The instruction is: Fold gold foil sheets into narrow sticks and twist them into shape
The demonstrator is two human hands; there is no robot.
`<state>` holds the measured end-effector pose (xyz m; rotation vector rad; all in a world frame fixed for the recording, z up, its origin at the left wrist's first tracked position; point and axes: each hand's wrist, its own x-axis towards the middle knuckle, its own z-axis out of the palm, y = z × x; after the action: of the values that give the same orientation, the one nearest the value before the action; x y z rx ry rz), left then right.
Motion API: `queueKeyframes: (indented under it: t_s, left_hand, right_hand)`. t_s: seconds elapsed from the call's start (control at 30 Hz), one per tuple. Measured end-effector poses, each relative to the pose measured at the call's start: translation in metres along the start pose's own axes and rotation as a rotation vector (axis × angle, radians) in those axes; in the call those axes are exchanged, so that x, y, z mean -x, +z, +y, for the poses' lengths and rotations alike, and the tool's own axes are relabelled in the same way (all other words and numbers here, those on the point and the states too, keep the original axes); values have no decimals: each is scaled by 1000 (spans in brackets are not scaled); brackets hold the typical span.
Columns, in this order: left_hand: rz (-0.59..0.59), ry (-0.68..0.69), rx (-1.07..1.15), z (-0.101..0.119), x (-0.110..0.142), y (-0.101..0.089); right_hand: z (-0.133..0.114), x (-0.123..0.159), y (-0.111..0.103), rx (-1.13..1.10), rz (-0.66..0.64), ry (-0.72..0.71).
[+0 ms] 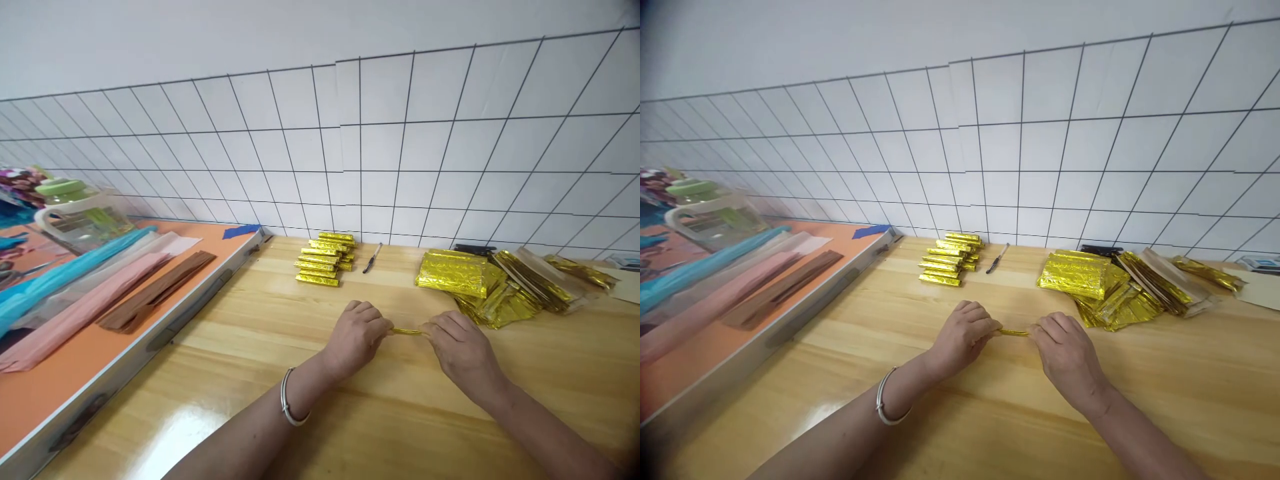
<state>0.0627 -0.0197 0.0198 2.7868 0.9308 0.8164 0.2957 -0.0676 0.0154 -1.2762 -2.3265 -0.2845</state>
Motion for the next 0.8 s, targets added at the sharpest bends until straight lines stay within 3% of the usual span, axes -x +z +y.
queueKeyframes:
  t_s: [0.33,0.6,0.8]
  left_hand:
    - [57,74,-27,0,-1,11]
    - [59,-43,192,-23,-1,-5]
    - [165,-96,347,-21,2,-6]
  right_hand:
    - [-23,-28,16,-24,-32,-48]
    - [-13,-27,20,-63,27,-48]
    - [-14,-28,15,-65,45,-41]
